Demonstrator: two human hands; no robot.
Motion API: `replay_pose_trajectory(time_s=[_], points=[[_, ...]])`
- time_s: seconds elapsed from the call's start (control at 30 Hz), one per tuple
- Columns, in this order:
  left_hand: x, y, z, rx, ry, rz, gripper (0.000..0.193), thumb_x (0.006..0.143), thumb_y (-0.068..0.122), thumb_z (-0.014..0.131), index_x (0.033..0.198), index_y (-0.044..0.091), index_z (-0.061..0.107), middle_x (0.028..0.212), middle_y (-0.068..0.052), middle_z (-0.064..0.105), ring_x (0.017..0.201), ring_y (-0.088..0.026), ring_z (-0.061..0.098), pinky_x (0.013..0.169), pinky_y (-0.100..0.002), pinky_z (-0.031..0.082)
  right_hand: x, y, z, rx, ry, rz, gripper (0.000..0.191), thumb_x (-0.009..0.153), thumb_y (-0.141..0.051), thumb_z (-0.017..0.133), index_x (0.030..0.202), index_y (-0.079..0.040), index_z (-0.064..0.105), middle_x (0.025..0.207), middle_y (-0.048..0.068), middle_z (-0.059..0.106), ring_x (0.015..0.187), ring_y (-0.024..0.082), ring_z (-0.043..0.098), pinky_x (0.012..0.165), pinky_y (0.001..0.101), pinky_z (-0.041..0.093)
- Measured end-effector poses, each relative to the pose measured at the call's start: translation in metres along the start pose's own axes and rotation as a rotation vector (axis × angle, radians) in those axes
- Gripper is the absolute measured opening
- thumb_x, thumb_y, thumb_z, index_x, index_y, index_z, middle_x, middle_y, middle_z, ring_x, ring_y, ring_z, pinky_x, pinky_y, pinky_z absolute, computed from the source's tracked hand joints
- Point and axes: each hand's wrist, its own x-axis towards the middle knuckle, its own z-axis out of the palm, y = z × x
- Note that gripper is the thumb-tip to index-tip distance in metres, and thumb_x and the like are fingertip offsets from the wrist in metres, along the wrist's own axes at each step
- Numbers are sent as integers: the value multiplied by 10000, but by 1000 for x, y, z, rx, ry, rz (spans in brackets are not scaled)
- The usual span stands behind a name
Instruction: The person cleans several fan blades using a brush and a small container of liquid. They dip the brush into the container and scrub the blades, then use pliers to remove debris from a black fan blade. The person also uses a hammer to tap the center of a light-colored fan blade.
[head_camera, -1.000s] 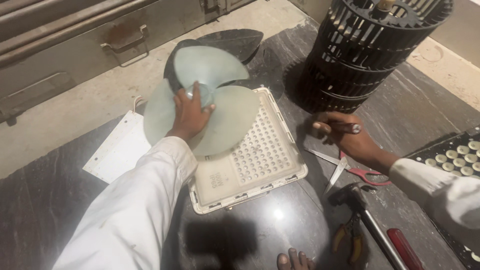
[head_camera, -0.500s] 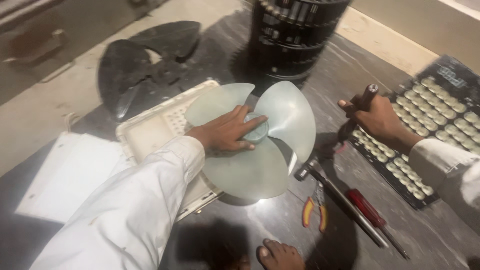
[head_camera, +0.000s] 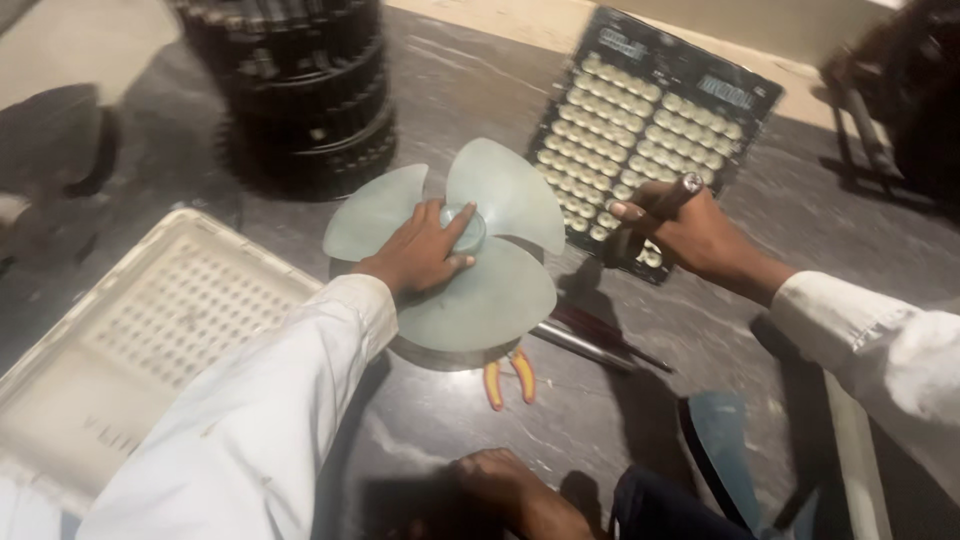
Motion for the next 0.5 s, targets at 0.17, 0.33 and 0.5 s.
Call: replay_pose_trajectory(time_s=[0.17,0.33,0.5], points=[[47,33,31,142,170,136,728,898,322,687,1517,69,400,1499,-333,338,1361,-471,355,1127,-524,324,-17,54,-14,53,42,49,429,994,-413,623,929,-8,750,789,124,769,739,191,732,701,370,552],[77,88,68,27,359,411,577,956,244,658,1440,-23,492,1435,-305,443,1324,-468,432,1108,-560,344,-43,94,-23,149,84,100,351,988,-350,628,955,-11,715,787,102,761,733,176,750,673,340,607],[91,168,132,-183,9,561,293,959,248,617,1120,6,647,1170,-213,611,1147,-386,546,990,-499,440,-68,127,-32,88,152,204,383,989,-374,630,927,-5,712,750,103,760,717,179,755,668,350,594]])
